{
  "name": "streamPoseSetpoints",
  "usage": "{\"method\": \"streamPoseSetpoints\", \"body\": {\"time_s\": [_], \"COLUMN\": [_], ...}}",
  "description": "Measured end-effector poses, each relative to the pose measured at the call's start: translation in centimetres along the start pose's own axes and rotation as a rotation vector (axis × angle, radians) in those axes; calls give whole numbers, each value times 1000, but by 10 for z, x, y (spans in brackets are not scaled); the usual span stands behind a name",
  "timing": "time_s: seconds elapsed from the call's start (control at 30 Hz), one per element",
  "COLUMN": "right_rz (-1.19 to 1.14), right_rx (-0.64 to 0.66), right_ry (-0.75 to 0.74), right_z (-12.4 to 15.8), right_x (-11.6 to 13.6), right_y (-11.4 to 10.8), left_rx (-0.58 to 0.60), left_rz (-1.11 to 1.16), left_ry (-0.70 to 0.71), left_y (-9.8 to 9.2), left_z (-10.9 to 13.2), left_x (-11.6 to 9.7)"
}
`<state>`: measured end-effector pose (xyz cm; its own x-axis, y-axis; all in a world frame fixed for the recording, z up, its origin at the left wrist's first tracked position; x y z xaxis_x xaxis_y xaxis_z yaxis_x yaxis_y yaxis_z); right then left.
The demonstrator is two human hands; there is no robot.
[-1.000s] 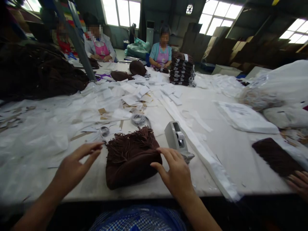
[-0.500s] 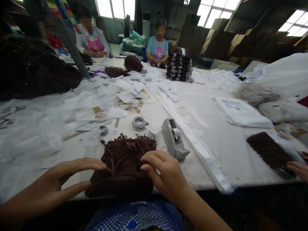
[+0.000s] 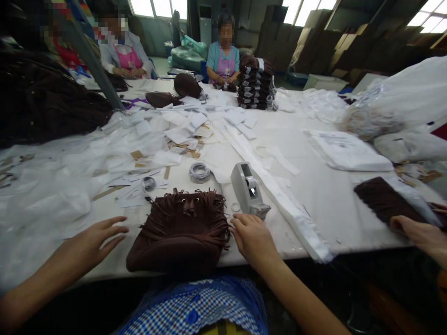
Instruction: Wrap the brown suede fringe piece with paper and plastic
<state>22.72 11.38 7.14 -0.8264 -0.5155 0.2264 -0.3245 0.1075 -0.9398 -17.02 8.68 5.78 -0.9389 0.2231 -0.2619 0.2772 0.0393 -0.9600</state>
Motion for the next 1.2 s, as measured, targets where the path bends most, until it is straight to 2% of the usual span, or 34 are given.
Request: {"method": "streamPoseSetpoints", "body": {"time_s": [0.07,0.1,0.17,0.27,0.33,0.4,0.5,0.63,0.7,0.8,0.9,1.0,1.1,1.2], "right_rz": [-44,-101,-235,-373,-473,-590,-744,-903,-987,-988,-866,-810,-793,-785], "right_rx": [-100,-95,38,249,279,256,151,-31,-97,-174,-219,-225,-231,-245], "right_ry": [111,141,193,323,361,350,339,384,412,417,423,405,368,325], "right_z": [13,17,24,33,37,38,32,17,10,5,10,17,22,22], "right_x": [6,12,27,44,50,54,57,50,42,30,24,24,25,25], "right_y": [-13,-17,-16,-1,10,20,29,41,50,60,68,74,76,77], "left_rx": [-123,-141,-85,-34,-58,-68,-153,-395,-441,-397,-327,-263,-242,-353], "left_rz": [39,104,286,464,588,769,937,1006,986,930,882,778,543,223], "left_ry": [-166,-216,-257,-351,-470,-509,-467,-456,-424,-464,-474,-402,-300,-77], "left_y": [-15,-19,-16,6,28,49,64,60,58,65,79,85,69,36], "left_z": [17,24,36,57,70,77,64,23,6,-2,5,18,27,18], "left_x": [0,-9,-33,-58,-60,-61,-73,-91,-96,-94,-88,-80,-83,-111]}}
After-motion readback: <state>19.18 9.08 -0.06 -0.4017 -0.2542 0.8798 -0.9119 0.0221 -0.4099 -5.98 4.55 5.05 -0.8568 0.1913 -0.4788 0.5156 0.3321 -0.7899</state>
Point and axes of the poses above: each hand's wrist, its own z-axis away from the middle knuckle, its own y-axis out of the palm, x = y × z, the point moved 3 cm from there along -z, towards the middle knuckle, and after that the axes turned 4 degrees about z, right-handed, at the moved point
